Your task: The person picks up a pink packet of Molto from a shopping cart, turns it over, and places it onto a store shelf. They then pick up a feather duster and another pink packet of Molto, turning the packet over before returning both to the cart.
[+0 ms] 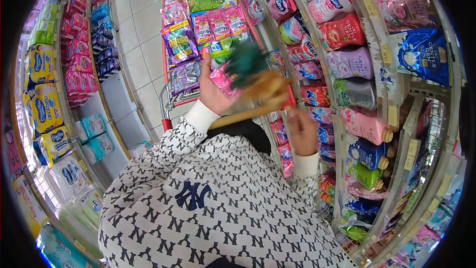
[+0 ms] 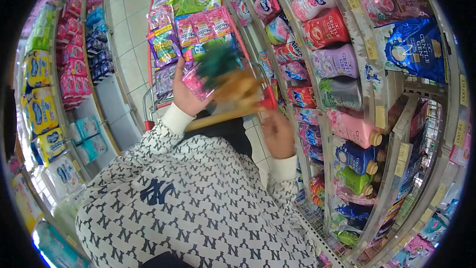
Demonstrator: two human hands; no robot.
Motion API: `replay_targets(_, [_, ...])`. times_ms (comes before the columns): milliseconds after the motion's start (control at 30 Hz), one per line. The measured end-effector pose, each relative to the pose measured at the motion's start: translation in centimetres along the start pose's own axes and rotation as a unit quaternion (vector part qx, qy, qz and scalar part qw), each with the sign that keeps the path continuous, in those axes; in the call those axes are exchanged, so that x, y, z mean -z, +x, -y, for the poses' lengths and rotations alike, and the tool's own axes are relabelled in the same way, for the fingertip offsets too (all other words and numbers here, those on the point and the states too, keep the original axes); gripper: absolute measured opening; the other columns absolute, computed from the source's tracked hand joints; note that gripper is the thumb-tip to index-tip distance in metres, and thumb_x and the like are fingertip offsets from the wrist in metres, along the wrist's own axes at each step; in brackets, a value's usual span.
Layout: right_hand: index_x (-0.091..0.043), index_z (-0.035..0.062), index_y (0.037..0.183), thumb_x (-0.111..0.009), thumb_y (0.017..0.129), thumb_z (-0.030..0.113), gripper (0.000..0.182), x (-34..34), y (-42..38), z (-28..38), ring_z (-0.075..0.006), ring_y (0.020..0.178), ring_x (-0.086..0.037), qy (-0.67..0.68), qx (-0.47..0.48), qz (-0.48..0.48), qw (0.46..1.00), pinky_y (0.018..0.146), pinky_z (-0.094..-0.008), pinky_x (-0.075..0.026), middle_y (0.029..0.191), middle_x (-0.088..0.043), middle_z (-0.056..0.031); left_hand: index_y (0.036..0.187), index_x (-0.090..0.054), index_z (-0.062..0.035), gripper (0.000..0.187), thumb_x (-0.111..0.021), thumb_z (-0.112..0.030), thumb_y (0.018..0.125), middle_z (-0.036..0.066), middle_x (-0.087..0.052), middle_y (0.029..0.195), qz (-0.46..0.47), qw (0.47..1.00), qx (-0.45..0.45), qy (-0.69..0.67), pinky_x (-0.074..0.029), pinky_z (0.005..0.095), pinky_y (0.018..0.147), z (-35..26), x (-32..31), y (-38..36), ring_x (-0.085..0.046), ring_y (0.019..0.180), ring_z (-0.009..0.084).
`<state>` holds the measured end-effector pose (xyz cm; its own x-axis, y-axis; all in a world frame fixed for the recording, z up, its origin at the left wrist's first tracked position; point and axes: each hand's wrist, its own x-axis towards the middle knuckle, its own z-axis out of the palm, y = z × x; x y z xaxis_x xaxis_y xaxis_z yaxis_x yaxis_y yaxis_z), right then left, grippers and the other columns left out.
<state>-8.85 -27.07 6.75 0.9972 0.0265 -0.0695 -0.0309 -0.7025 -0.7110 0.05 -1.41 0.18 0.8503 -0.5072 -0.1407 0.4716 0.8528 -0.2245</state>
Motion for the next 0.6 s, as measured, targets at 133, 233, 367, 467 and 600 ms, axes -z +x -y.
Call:
replay_targets(133, [-0.063, -0.0009, 0.111, -0.054, 0.097, 0.013, 0.023, 1.5, 0.9, 0.1, -0.0191, 0.077, -0.065, 0.041, -0.117, -0.188, 0.974, 0.067, -0.0352, -0.049, 0.092, -0.069, -0.0125, 0.137, -0.046, -0.0089, 0.072, -0.049, -0.062, 0.089, 0.013, -0.053, 0.136, -0.062, 0.998, -0.021, 0.009, -0.043, 0.0473, 0.102, -0.1, -0.3, -0.9, -0.053, 0.123, 0.0321])
replay_targets(233, [-0.062, -0.0014, 0.109, -0.053, 0.097, 0.015, 0.022, -0.7, -0.1, 2.9, -0.0157, 0.07, -0.059, 0.028, 0.096, -0.041, 0.994, 0.064, -0.0318, -0.046, 0.082, -0.064, -0.0102, 0.134, -0.05, -0.0127, 0.065, -0.048, -0.061, 0.091, 0.011, -0.056, 0.133, -0.02, 0.966, -0.125, 0.224, -0.045, 0.0462, 0.101, 0.4, -0.5, -1.2, -0.055, 0.12, 0.0302])
replay_targets(367, [-0.062, -0.001, 0.108, -0.055, 0.097, 0.015, 0.021, -0.9, 0.4, 3.8, -0.0126, 0.071, -0.055, 0.007, 0.088, 0.041, 0.995, 0.065, -0.0282, -0.045, 0.082, -0.062, -0.0097, 0.13, -0.052, -0.0101, 0.063, -0.049, -0.06, 0.091, 0.013, -0.058, 0.129, -0.016, 0.987, -0.06, 0.15, -0.041, 0.0506, 0.104, 0.6, -1.5, -1.3, -0.056, 0.119, 0.0316])
replay_targets(467, [-0.062, -0.0006, 0.107, -0.058, 0.096, 0.014, 0.019, -0.1, 2.3, 0.2, -0.0106, 0.078, -0.057, 0.057, -0.078, -0.097, 0.991, 0.069, -0.027, -0.046, 0.088, -0.064, -0.0077, 0.141, -0.041, -0.0048, 0.072, -0.048, -0.058, 0.092, 0.017, -0.049, 0.14, -0.026, 1.0, -0.006, 0.003, -0.037, 0.0506, 0.107, 0.1, -0.5, -1.4, -0.048, 0.128, 0.0349])
replay_targets(600, [-0.063, -0.0006, 0.106, -0.06, 0.095, 0.013, 0.018, -2.4, 3.9, 1.3, -0.0064, 0.077, -0.054, 0.237, -0.041, -0.15, 0.959, 0.067, -0.0233, -0.045, 0.088, -0.063, -0.0015, 0.141, -0.04, -0.0072, 0.075, -0.048, -0.062, 0.09, 0.015, -0.049, 0.14, -0.016, 1.0, 0.025, -0.007, -0.038, 0.0485, 0.108, 1.1, -0.6, -1.5, -0.049, 0.127, 0.033])
